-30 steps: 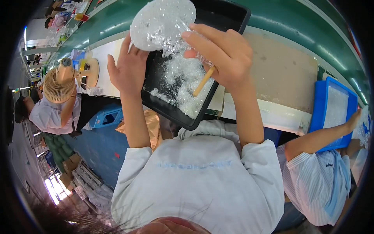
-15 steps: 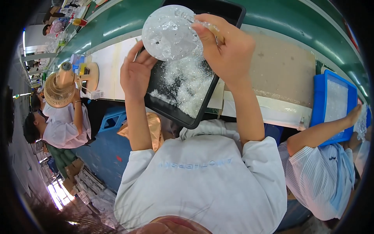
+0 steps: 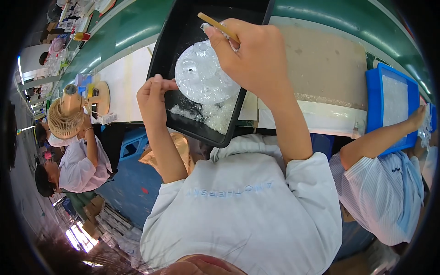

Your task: Decorating clear plastic ornaments by applying glue with a brush and coating them with white flakes.

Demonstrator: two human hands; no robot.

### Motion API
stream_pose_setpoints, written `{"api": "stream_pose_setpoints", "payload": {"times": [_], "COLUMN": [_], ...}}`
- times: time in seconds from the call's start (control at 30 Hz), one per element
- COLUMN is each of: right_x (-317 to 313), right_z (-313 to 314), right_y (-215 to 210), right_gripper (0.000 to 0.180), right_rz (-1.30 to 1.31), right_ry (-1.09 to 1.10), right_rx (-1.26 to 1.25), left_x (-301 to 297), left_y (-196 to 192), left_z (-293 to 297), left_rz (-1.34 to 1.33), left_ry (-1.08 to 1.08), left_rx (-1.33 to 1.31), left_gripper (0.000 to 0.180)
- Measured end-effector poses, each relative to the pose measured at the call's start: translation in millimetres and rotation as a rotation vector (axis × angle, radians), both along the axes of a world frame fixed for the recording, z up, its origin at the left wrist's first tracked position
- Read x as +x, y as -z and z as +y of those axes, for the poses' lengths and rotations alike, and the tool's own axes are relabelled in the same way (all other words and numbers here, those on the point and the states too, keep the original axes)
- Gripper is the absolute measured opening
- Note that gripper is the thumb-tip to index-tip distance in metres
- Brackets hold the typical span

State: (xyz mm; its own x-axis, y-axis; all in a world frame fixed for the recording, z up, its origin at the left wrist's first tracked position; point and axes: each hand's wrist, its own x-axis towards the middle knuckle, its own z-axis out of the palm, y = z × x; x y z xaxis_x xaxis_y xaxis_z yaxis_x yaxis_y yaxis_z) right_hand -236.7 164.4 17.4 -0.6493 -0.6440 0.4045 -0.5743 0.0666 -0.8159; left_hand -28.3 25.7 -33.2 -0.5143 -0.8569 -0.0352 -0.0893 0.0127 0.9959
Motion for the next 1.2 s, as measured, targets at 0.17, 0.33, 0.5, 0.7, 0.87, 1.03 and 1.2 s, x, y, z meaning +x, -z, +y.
{"api": "stream_pose_setpoints", "payload": {"times": [0.17, 0.33, 0.5, 0.7, 0.87, 1.03, 1.2], "right_x": [-1, 3, 7, 12, 7, -1, -42], "right_z": [4, 9, 9, 8, 11, 23, 70], "right_y": [2, -4, -5, -6, -4, 1, -3], "right_gripper": [0.026, 0.025, 0.023, 0.022, 0.022, 0.02, 0.021], "right_rz": [-0.038, -0.043, 0.011, -0.081, -0.053, -0.061, -0.007], "right_ry": [0.0, -0.021, -0.029, 0.031, 0.026, -0.04, 0.01], "right_rx": [0.006, -0.023, -0.055, -0.121, -0.133, -0.172, 0.021], "left_x": [-13, 8, 18, 5, 8, 11, 1], "left_y": [-16, -4, -4, -12, 4, 3, -4], "left_z": [25, 25, 36, 48, 45, 55, 43], "left_rz": [0.094, 0.024, 0.024, 0.09, 0.353, 0.021, -0.373], "left_ry": [-0.098, -0.091, -0.167, -0.209, -0.233, -0.186, 0.181], "left_rx": [-0.088, -0.214, -0.531, -1.067, -0.849, -0.62, -0.718], "left_gripper": [0.018, 0.019, 0.018, 0.01, 0.014, 0.017, 0.037]}}
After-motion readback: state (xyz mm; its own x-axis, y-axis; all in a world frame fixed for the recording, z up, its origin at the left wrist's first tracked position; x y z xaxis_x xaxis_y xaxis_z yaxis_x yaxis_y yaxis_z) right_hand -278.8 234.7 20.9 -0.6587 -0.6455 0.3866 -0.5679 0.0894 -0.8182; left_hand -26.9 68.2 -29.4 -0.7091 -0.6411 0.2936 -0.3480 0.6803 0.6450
